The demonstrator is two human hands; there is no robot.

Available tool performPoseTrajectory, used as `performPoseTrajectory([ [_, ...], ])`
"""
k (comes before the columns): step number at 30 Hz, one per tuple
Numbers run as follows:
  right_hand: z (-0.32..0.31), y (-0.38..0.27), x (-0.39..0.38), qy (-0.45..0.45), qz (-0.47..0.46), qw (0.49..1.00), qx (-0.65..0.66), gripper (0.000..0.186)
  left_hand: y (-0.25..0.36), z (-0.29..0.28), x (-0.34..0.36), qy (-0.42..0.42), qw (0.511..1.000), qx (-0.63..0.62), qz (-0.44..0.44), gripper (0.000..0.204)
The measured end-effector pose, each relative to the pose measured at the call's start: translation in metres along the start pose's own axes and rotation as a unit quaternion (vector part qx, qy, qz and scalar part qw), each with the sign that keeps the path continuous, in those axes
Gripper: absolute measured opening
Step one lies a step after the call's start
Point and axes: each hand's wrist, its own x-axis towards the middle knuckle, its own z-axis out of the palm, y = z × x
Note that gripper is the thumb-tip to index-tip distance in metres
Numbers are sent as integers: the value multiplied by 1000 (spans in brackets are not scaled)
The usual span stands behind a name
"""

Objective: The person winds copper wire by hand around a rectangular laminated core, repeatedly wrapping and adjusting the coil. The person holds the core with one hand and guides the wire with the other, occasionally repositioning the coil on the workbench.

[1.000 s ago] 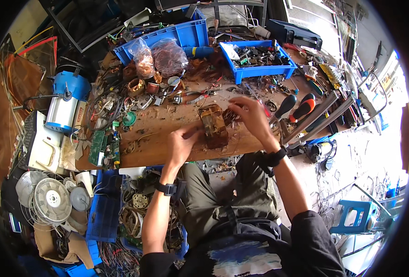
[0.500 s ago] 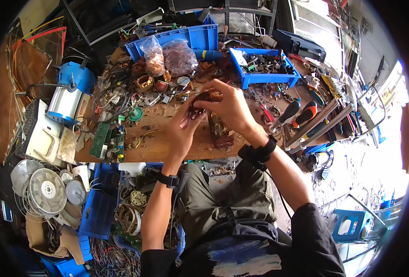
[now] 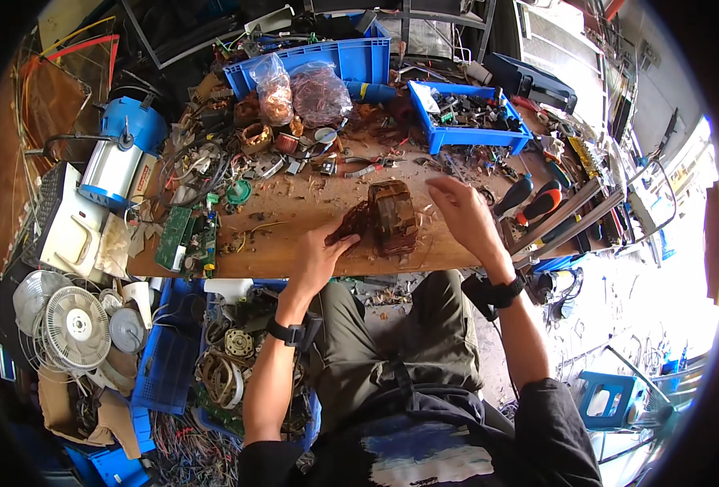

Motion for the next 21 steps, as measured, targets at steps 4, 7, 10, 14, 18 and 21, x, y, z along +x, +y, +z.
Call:
performPoseTrajectory([
  [4, 29, 34, 6, -136, 27, 971, 193, 31, -5, -11, 10, -43, 999, -10, 25, 43],
  [7, 35, 40, 4, -177, 23, 948, 265, 31, -6, -19, 9, -64, 995, 68, 38, 44],
  [10, 35, 44, 6, -197, 13, 937, 288, 31, 11, -12, 6, -63, 977, 206, -3, 41],
  [14, 31, 42, 10, -209, 45, 930, 300, 29, 42, 10, 23, -32, 956, 277, 94, 27],
  [18, 27, 35, 11, -196, 124, 902, 363, 29, 41, 17, 31, -19, 956, 287, 55, 38],
  [21, 34, 46, 11, -192, 101, 883, 416, 30, 11, 22, 24, 33, 986, 157, 47, 41],
])
